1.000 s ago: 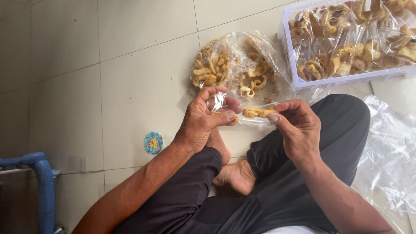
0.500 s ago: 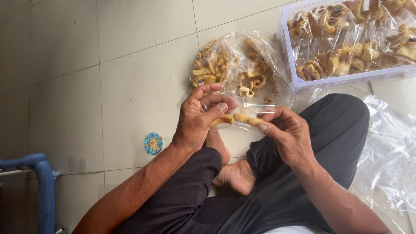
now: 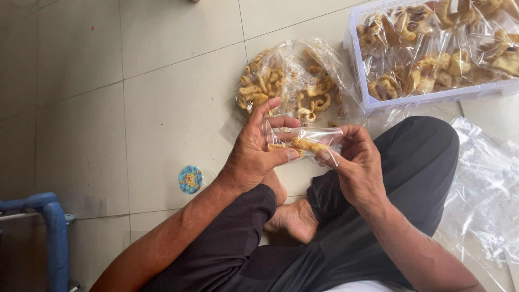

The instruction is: The person places individual fried food items into small plastic bags, then places the filled bags into a white crate.

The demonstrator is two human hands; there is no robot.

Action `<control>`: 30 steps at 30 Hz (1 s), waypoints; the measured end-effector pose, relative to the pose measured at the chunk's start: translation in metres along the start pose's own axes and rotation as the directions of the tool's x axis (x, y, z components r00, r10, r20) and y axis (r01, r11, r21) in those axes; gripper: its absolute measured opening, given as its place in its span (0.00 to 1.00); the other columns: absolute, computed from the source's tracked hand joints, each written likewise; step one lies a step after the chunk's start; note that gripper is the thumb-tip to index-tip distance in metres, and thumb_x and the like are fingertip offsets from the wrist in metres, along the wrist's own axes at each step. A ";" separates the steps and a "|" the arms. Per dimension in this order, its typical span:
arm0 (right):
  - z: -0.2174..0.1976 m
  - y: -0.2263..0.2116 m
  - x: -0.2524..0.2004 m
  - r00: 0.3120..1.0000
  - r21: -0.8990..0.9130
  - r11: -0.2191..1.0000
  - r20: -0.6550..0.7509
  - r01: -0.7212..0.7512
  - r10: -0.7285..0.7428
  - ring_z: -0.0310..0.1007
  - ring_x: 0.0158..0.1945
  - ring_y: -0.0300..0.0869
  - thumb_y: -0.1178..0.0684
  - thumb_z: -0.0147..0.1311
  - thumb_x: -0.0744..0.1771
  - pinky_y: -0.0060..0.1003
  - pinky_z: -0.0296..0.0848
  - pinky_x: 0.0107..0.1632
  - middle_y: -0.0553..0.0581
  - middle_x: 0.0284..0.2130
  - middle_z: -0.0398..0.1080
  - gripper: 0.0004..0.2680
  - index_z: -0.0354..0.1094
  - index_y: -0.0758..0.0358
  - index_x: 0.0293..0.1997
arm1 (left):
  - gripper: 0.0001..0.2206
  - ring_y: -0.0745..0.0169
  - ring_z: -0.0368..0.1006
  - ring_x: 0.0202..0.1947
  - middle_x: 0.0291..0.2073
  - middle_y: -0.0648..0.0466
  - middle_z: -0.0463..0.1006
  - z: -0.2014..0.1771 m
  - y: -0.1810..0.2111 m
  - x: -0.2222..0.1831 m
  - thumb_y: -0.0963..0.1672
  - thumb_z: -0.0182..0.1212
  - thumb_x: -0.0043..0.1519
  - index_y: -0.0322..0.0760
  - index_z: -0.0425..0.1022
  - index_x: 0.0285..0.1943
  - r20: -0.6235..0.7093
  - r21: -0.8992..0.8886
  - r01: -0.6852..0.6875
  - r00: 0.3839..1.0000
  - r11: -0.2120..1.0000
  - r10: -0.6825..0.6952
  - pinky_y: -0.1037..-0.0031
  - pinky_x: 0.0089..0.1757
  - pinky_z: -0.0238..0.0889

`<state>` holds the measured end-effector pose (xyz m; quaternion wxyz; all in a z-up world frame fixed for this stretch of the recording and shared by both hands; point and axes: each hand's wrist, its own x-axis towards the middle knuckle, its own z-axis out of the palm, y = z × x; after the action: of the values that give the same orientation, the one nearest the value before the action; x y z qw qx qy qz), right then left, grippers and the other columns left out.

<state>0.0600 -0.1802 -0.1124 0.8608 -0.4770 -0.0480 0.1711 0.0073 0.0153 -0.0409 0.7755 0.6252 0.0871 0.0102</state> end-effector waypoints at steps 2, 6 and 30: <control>0.005 -0.009 0.000 1.000 -0.021 1.000 0.011 0.010 -0.010 0.76 0.32 0.41 0.63 0.67 0.61 0.33 0.81 0.36 0.62 0.30 0.71 0.18 0.62 0.72 0.53 | 0.44 0.52 0.76 0.54 0.56 0.41 0.74 -0.002 -0.001 0.000 0.33 0.72 0.52 0.41 0.50 0.78 0.004 0.053 0.000 1.000 0.999 -0.001 0.68 0.47 0.80; 0.001 -0.012 -0.001 0.995 -0.155 0.986 0.087 0.068 -0.055 0.76 0.38 0.39 0.61 0.66 0.62 0.31 0.77 0.38 0.62 0.36 0.74 0.18 0.65 0.69 0.55 | 0.45 0.48 0.77 0.53 0.52 0.41 0.73 -0.005 -0.005 0.000 0.33 0.72 0.53 0.41 0.48 0.79 0.009 0.085 -0.004 1.000 0.996 0.003 0.66 0.45 0.81; -0.012 -0.009 -0.006 0.980 -0.390 0.902 0.144 0.183 -0.137 0.65 0.24 0.30 0.60 0.64 0.65 0.24 0.64 0.25 0.56 0.21 0.71 0.04 0.75 0.71 0.37 | 0.45 0.46 0.78 0.51 0.49 0.41 0.75 0.001 0.001 -0.001 0.34 0.73 0.51 0.37 0.49 0.78 0.034 0.062 0.024 0.999 0.998 -0.026 0.64 0.46 0.82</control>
<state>0.0598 -0.1955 -0.1110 0.7515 -0.6274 -0.1699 0.1131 0.0065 0.0142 -0.0396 0.7572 0.6480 0.0816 -0.0132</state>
